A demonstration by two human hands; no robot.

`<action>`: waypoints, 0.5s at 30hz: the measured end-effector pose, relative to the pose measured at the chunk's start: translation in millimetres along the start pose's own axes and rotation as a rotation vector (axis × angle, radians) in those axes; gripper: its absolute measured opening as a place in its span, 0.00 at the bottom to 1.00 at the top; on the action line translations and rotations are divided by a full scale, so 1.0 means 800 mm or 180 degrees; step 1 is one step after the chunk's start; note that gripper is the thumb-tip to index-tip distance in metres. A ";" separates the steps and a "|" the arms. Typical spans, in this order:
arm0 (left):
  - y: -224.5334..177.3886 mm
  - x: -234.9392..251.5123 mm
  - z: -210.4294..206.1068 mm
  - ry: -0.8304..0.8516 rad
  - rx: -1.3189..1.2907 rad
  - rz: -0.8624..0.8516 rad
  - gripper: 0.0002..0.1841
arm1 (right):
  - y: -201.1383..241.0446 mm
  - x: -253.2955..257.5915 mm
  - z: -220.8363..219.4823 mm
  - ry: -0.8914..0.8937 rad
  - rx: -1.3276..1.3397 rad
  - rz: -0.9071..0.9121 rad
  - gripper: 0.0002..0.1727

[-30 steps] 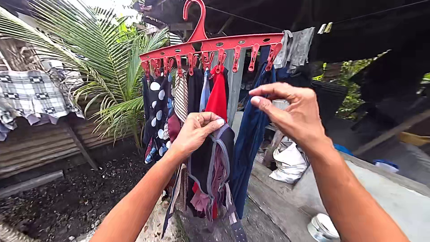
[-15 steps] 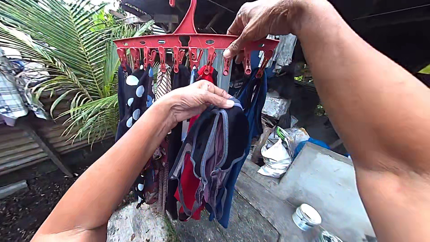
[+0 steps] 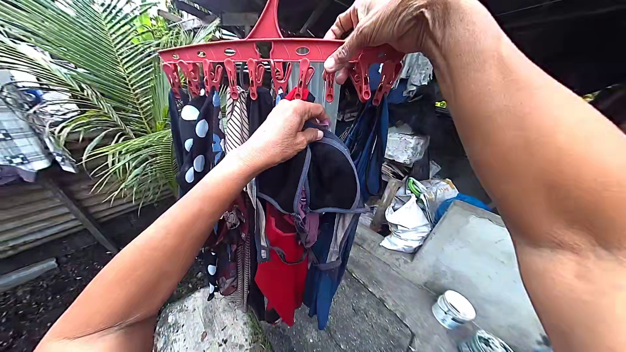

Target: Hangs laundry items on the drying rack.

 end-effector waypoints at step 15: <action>0.006 0.003 -0.011 -0.1437 -0.0287 -0.0500 0.05 | 0.001 -0.011 0.005 -0.0007 -0.0149 0.0140 0.02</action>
Point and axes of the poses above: each hand's wrist, its own x-axis towards the middle knuckle, its own z-axis out of the back of the hand, y = z × x, the point moved 5 cm from there along x, towards the middle knuckle, and after that the axes turned 14 degrees about z, right-handed, at the moved point
